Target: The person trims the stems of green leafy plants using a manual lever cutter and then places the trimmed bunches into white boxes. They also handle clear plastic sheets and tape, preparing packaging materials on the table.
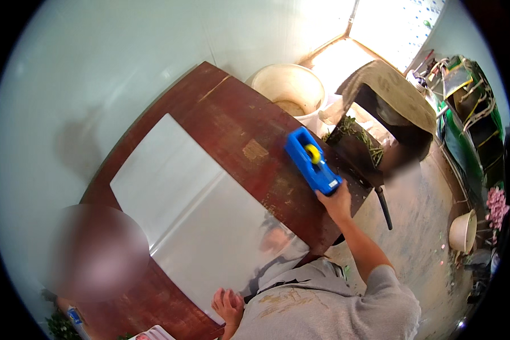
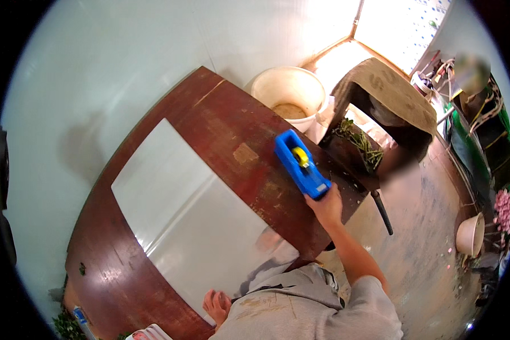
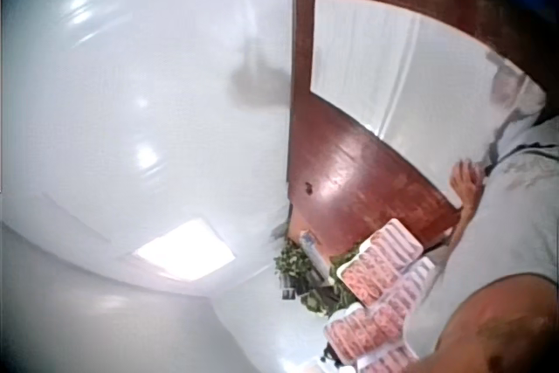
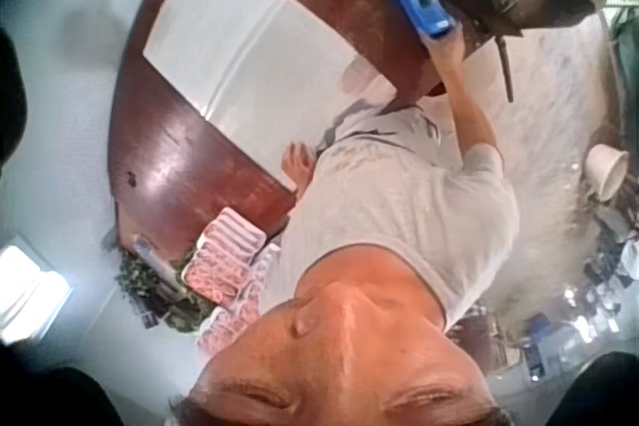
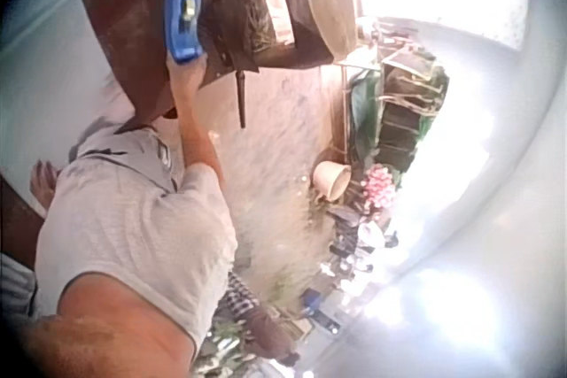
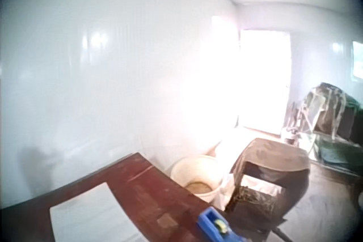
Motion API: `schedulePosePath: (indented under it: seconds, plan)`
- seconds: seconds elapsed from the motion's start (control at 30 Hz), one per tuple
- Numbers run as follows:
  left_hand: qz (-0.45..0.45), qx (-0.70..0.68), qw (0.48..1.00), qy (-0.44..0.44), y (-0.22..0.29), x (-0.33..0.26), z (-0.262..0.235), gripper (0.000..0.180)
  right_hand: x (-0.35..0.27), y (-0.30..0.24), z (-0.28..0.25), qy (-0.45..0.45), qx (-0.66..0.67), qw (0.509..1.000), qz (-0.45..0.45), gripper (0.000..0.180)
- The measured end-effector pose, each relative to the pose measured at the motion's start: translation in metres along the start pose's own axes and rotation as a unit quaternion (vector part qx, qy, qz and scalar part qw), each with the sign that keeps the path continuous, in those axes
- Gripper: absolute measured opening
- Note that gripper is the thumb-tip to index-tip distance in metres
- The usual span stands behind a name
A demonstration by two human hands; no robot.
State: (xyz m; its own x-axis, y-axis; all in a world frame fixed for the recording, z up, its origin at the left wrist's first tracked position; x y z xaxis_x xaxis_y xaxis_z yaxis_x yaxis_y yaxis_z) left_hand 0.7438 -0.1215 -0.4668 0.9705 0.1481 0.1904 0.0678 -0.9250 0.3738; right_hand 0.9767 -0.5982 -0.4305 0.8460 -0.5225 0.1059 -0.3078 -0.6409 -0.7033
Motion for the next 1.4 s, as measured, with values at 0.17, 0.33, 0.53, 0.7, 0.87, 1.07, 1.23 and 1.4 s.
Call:
schedulePosePath:
  seconds: [0.17, 0.33, 0.53, 0.7, 0.87, 1.07, 1.23, 1.4]
  plan:
    - [0.006, -0.004, 1.0, -0.027, 0.002, 0.007, -0.003, 0.035, -0.061, 0.057, -0.068, 0.08, -0.002, 0.997, -0.016, 0.07]
    - [0.01, -0.012, 0.998, -0.053, 0.014, 0.018, -0.01, 0.033, -0.069, 0.08, -0.071, 0.079, -0.005, 0.997, -0.013, 0.077]
    - [-0.009, -0.012, 0.999, -0.051, 0.019, 0.024, -0.027, 0.032, -0.07, 0.088, -0.06, 0.07, 0.13, 0.986, -0.083, 0.082]
    - [0.004, -0.064, 0.996, 0.067, 0.02, 0.012, -0.047, 0.029, -0.091, 0.088, -0.091, 0.144, 0.071, 0.983, -0.089, 0.077]
    - [-0.083, -0.141, 0.974, 0.156, 0.011, -0.001, -0.06, 0.025, -0.101, -0.019, -0.057, 0.045, 0.184, 0.948, -0.257, 0.044]
    - [-0.234, -0.21, 0.926, 0.211, -0.033, -0.042, -0.09, 0.023, -0.211, -0.247, 0.08, -0.376, 0.404, 0.798, -0.242, 0.018]
    - [-0.329, -0.265, 0.862, 0.281, -0.085, -0.1, -0.131, 0.019, -0.405, -0.428, 0.073, -0.614, 0.422, 0.598, -0.297, 0.016]
    - [-0.408, -0.28, 0.789, 0.363, -0.111, -0.162, -0.182, 0.019, -0.551, -0.533, -0.043, -0.588, 0.464, 0.343, -0.567, 0.021]
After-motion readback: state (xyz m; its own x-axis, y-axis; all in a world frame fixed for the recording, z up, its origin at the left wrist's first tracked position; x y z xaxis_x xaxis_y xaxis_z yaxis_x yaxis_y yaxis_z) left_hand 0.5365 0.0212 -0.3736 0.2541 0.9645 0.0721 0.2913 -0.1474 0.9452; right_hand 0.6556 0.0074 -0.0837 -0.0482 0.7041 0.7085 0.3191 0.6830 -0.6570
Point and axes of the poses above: each hand's wrist, its own x-axis towards the middle knuckle, its own z-axis out of the palm, y = z × x, the point moved 8 cm from there along x, towards the middle knuckle, and after that the axes turned 7 degrees about -z, right-handed, at the moved point
